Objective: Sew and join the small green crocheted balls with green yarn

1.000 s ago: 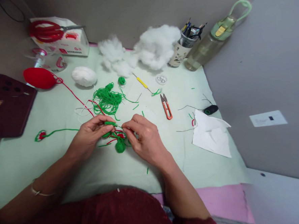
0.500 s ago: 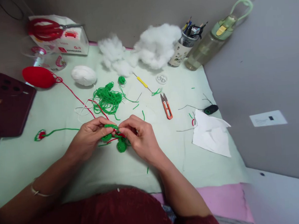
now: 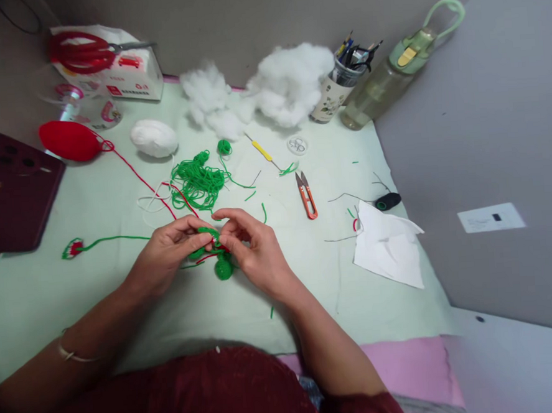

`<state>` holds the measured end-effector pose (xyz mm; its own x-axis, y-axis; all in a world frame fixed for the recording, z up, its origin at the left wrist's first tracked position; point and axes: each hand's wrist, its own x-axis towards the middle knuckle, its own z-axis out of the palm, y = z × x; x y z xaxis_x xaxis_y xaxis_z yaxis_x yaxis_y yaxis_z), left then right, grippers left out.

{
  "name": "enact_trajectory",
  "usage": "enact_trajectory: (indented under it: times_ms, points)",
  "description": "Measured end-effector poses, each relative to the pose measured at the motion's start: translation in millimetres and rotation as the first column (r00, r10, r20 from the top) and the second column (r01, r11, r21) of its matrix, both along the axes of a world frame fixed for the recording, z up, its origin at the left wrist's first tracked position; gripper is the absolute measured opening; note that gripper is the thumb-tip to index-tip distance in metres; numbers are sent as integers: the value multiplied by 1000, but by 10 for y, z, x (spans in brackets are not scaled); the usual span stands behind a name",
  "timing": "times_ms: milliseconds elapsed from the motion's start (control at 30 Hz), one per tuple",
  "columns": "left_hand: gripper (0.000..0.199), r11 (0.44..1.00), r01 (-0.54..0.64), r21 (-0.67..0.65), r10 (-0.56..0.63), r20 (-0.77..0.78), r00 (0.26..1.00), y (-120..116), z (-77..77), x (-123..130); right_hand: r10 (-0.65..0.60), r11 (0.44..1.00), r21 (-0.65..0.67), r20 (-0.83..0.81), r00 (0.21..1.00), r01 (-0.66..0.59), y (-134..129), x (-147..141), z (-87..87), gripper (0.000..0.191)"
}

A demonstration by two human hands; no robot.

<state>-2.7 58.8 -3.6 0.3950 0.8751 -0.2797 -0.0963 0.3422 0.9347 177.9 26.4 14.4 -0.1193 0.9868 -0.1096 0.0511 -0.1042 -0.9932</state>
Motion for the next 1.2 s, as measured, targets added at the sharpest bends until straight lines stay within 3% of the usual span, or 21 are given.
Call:
enact_trajectory:
  times_ms: [200, 367, 567, 800, 867, 933, 1067, 1200]
  points:
    - [21, 990, 135, -39, -136, -25, 990, -25, -53, -3, -4, 1000, -3, 60, 998, 5, 46, 70, 70, 18]
    - [22, 971, 238, -12, -239, -58, 969, -30, -24, 5, 35, 988, -144, -90, 995, -48, 72, 89, 62, 21]
    - [26, 958, 284, -30, -285, -75, 956, -31, -12, 9, -255, 953, -229, -241, 936, 200, 143, 77, -20, 20]
    - [26, 945, 323, -53, -326, -60, 944, -36, -51, 35, -61, 946, -316, -402, 914, -75, 116, 14, 0, 29]
    - [26, 931, 359, -65, -363, -73, 929, -44, -42, 44, -108, 951, -309, -412, 905, -27, 135, 14, -26, 29]
    - [25, 919, 386, -86, -391, -64, 918, -57, -32, 50, -231, 951, -287, -418, 878, 113, 179, 60, -55, 31]
    - [24, 920, 375, -118, -383, -55, 922, -74, -33, 52, -360, 929, -217, -331, 872, 301, 270, 267, -86, 31]
    - [26, 944, 310, -115, -318, -55, 947, -63, -41, 47, -360, 932, -22, 30, 933, 361, 275, 449, -104, 24]
